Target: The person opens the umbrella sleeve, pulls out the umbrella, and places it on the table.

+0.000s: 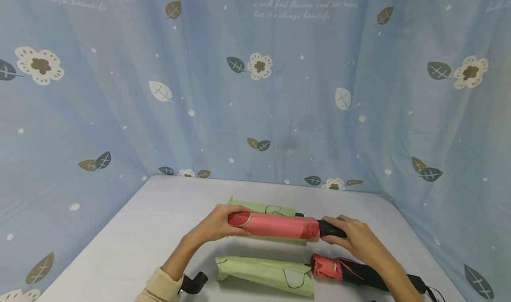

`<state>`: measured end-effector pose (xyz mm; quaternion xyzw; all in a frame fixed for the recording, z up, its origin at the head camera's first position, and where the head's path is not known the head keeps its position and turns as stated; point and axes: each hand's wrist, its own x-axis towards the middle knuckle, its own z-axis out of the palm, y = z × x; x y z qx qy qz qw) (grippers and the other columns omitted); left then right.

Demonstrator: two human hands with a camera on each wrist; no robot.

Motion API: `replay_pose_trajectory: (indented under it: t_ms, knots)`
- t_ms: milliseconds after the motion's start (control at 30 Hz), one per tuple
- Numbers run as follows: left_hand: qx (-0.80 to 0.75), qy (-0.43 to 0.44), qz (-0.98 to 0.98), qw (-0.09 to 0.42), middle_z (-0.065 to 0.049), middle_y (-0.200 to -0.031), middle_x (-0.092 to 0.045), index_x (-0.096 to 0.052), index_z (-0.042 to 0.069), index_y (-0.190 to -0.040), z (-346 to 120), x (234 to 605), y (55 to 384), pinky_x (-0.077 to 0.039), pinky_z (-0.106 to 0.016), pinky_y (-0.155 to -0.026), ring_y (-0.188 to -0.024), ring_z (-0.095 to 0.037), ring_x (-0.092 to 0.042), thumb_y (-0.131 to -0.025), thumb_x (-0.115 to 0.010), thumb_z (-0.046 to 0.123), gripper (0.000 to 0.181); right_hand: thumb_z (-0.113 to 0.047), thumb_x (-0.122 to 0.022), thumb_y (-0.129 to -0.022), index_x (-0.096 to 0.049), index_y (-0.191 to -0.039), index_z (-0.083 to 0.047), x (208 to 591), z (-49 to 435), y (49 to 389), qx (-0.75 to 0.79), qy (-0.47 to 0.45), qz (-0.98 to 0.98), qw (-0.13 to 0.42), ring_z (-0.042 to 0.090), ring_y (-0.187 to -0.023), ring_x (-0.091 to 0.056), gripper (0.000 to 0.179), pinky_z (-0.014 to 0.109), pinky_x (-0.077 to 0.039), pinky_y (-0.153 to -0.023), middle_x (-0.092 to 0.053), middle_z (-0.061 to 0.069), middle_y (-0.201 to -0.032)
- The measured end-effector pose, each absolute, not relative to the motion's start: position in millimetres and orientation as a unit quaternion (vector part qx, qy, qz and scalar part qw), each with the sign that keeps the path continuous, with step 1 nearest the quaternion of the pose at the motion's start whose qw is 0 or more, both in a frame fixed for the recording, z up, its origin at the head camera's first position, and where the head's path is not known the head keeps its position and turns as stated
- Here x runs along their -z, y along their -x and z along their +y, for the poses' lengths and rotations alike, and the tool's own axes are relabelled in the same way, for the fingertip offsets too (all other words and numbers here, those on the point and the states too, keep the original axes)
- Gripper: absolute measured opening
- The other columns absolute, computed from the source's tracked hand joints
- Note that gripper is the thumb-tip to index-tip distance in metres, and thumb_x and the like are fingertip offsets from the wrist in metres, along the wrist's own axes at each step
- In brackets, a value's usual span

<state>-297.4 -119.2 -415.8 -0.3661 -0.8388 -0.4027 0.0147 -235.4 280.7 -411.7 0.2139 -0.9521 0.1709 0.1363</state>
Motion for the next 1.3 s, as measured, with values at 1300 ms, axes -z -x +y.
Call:
replay_pose_trajectory:
  t_ms: [1300]
  knots:
    - [0.41,0.373,-0.832,-0.032,-0.003,-0.117,-0.068,-0.067,0.018,-0.123,-144,421,294,-0.055,-0.024,-0.07,-0.092,-0.011,-0.06,-0.08,-0.082,0.025,0.046,-0.048,-0.071,-0.084,-0.069,-0.123,-0.017,419,324,219,-0.116,-0.184,-0.961,0.168,-0.009,-0.066,-0.046,0.049,0.025,-0.044,-0.058,-0.063,-0.015,-0.092]
